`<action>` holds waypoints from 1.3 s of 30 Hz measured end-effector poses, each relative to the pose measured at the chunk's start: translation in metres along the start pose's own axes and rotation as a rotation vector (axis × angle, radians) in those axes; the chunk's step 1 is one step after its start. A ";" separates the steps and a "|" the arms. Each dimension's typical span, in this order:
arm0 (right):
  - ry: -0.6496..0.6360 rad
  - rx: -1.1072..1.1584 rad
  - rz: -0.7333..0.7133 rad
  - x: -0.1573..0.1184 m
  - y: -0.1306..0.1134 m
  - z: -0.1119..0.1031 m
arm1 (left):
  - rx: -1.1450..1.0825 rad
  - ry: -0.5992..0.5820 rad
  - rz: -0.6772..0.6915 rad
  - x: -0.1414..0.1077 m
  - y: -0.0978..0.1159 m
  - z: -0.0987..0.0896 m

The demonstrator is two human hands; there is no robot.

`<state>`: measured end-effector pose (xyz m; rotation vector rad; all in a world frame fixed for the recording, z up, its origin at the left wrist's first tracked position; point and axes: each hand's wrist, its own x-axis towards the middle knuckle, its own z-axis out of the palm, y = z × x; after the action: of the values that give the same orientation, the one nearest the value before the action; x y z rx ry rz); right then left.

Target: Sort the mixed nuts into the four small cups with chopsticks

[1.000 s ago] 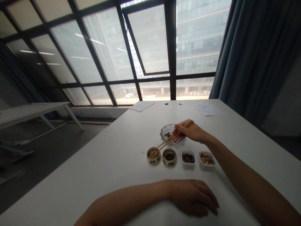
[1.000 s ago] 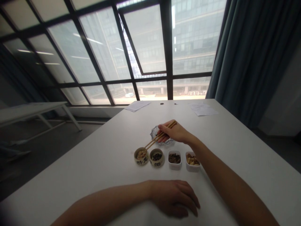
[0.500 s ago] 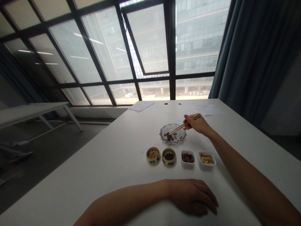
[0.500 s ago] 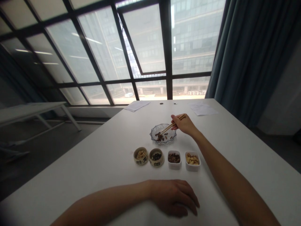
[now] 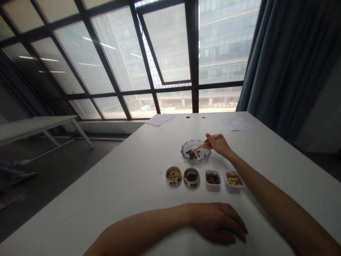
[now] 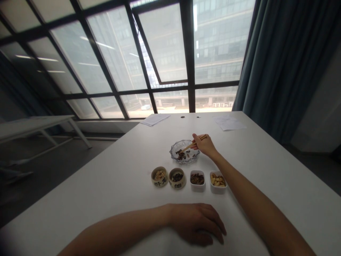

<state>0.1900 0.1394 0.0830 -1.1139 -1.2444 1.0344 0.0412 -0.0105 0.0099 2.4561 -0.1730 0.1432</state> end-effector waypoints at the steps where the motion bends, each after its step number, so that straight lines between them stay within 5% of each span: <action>1: 0.007 0.008 0.003 0.000 -0.001 0.000 | 0.005 0.005 0.012 0.000 0.000 0.000; 8: 0.071 0.077 0.028 0.002 -0.010 -0.008 | 0.035 0.014 0.057 -0.001 -0.003 0.001; 14: 0.107 0.132 0.119 0.010 -0.039 -0.044 | 0.009 0.029 0.047 -0.002 -0.003 0.003; 22: -0.125 0.045 0.209 0.004 -0.058 -0.101 | -0.002 0.007 0.011 -0.002 -0.003 0.002; 30: -0.458 -0.083 0.217 -0.007 -0.062 -0.109 | 0.040 0.035 0.052 -0.003 -0.007 0.005; 39: -0.399 -0.002 0.104 -0.001 -0.057 -0.112 | 0.058 0.054 0.095 -0.002 -0.006 0.006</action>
<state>0.3011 0.1218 0.1389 -1.0115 -1.5114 1.3822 0.0408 -0.0092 0.0009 2.4999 -0.2651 0.2582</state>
